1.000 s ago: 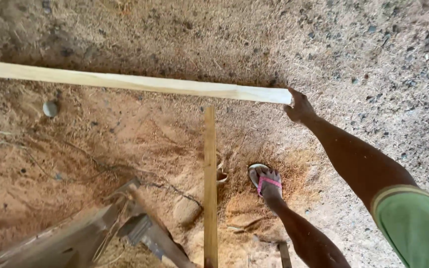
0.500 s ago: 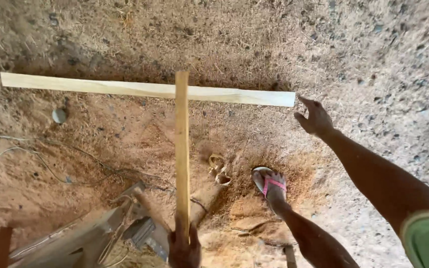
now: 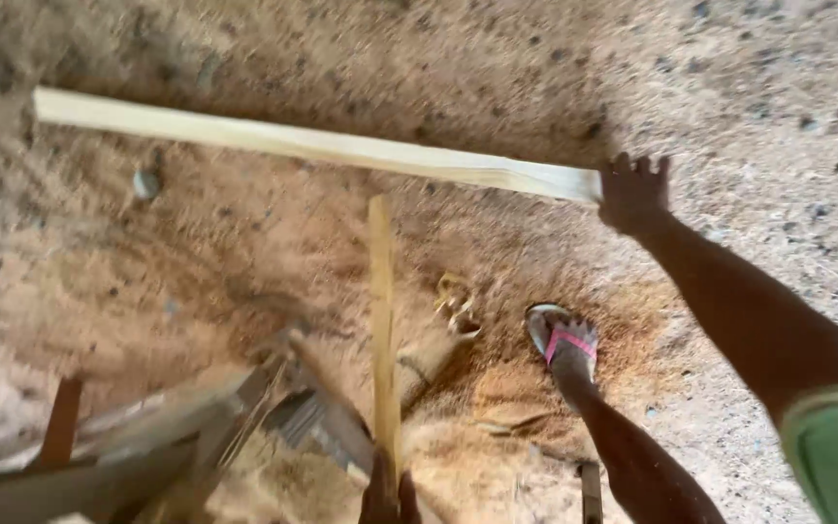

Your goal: Measuring and positioning wood strips on a workbench for furniture frame construction or repair.

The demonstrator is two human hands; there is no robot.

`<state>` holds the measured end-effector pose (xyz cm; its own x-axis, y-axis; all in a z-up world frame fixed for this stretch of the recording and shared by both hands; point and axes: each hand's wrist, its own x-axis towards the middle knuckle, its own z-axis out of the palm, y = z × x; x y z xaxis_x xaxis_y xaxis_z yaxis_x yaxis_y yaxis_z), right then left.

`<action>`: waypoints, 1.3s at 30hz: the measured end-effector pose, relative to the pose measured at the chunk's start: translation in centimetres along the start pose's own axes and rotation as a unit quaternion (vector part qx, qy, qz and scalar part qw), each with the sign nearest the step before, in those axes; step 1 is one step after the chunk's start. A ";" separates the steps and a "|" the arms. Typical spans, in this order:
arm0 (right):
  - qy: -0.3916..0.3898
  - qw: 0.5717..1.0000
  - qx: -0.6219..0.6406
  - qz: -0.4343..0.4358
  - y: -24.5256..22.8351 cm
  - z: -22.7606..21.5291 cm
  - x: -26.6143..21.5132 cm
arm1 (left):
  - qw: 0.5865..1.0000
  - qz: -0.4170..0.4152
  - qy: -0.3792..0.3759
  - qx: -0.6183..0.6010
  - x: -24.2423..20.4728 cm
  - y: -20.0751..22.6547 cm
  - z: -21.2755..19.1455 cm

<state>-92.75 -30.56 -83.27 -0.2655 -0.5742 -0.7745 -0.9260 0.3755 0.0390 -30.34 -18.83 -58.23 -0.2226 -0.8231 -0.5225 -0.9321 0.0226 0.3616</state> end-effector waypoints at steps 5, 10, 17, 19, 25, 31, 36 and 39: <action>-0.222 0.957 0.116 -0.150 -0.4 0.3 -8.4 | 0.984 -0.173 -0.027 -0.044 3.2 8.1 -1.6; -0.433 0.771 0.430 -0.182 -4.3 -9.9 -21.2 | 0.919 -0.281 -0.120 -0.250 6.2 15.0 -8.0; -0.475 0.525 0.706 0.017 -9.1 -24.4 -31.1 | 0.847 -0.320 0.017 -0.424 -3.6 22.0 -10.2; -0.418 0.552 0.718 0.075 -13.1 -32.2 -34.0 | 0.788 -0.325 0.043 -0.522 -6.0 25.7 -14.2; -0.386 0.509 0.769 0.014 -16.3 -41.5 -37.7 | 0.735 -0.330 0.148 -0.573 -12.9 32.1 -23.3; -0.402 0.427 0.808 -0.054 -15.1 -49.3 -47.8 | 0.725 -0.278 0.206 -0.595 -23.1 38.1 -29.1; -0.389 0.451 0.803 -0.025 -14.4 -47.2 -47.7 | 0.753 -0.209 0.245 -0.574 -15.5 38.1 -38.8; -0.388 0.494 0.778 -0.022 -16.6 -48.1 -50.1 | 0.759 -0.195 0.268 -0.560 -14.9 40.2 -40.3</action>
<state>-76.98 -43.06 -14.75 0.4869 -0.3825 -0.7852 0.5613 0.8259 -0.0542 -52.94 -28.52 -4.84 0.4367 -0.7626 -0.4773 -0.0023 -0.5315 0.8471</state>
